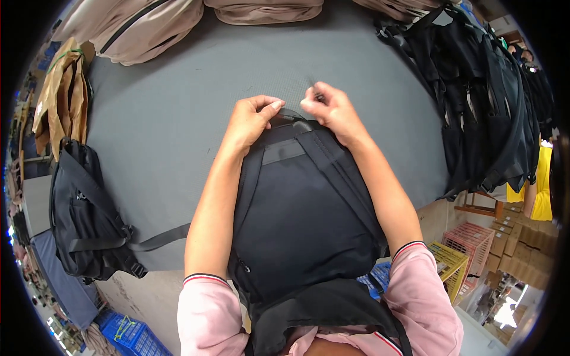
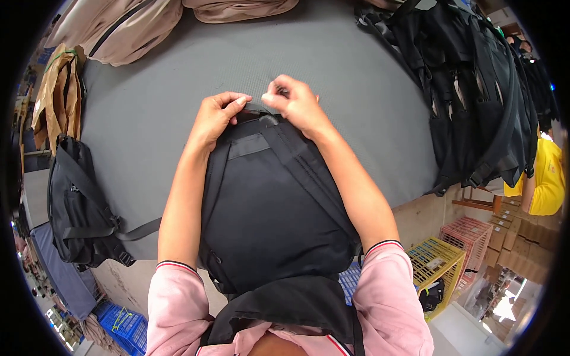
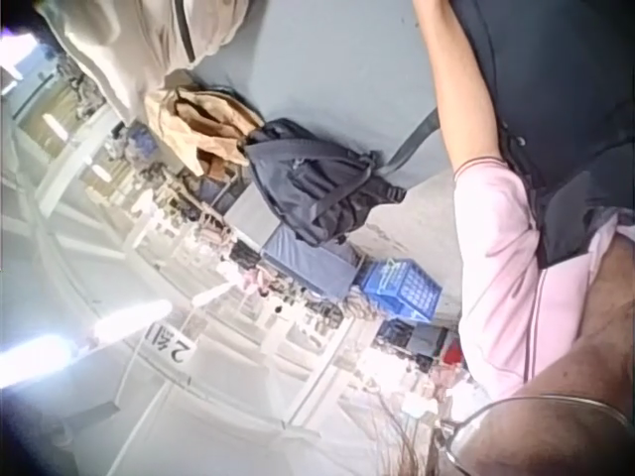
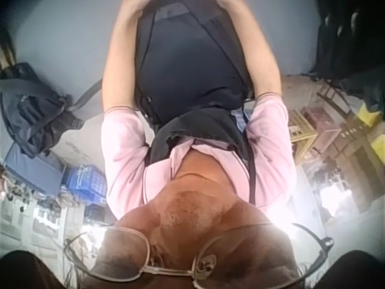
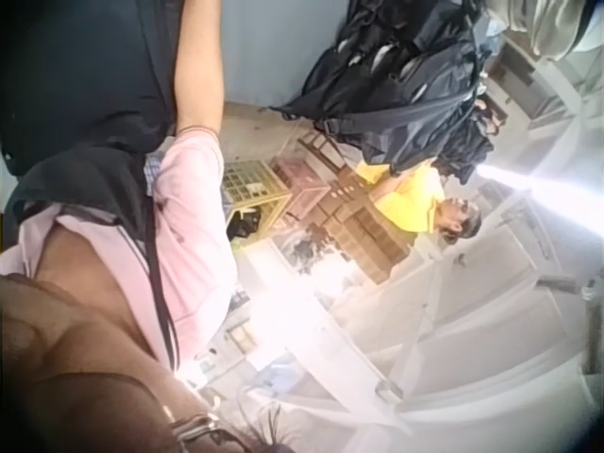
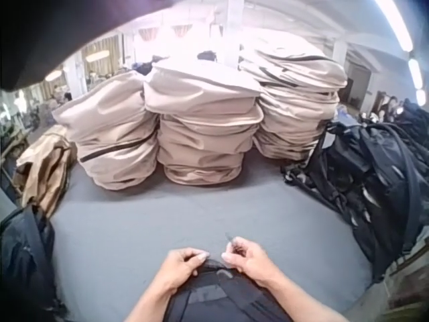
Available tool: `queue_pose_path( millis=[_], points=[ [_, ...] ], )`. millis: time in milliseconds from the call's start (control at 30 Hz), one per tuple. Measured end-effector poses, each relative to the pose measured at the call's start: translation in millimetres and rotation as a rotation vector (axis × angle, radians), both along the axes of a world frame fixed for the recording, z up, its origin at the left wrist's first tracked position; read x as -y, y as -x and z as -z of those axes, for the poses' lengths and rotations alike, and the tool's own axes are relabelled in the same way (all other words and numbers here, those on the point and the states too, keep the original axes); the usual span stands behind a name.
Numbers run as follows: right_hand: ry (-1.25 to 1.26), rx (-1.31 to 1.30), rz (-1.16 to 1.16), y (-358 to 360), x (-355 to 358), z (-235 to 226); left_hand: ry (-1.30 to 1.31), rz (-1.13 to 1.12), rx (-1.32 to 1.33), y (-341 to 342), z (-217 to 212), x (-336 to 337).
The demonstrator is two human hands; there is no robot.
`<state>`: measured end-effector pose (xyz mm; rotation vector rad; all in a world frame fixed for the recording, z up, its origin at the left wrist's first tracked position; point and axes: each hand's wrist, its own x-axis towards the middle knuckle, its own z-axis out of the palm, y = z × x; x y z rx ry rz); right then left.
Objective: Trim excess threads and inspect components of a black backpack using small snips.
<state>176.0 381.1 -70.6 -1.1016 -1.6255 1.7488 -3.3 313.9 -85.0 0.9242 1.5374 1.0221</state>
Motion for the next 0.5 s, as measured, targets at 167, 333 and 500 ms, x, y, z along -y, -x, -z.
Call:
queue_pose_path(
  millis=[167, 333, 500],
  points=[
    [-0.322, 0.128, 0.126, -11, 5, 0, -0.006, -0.002, -0.005, -2, -2, 0],
    [-0.743, 0.341, -0.087, 8, 20, -15, -0.011, 0.019, -0.013, 3, 3, 1],
    [-0.753, 0.586, -0.151, 15, 17, -12, -0.019, 0.036, -0.091, 0, 4, 2]
  ],
)
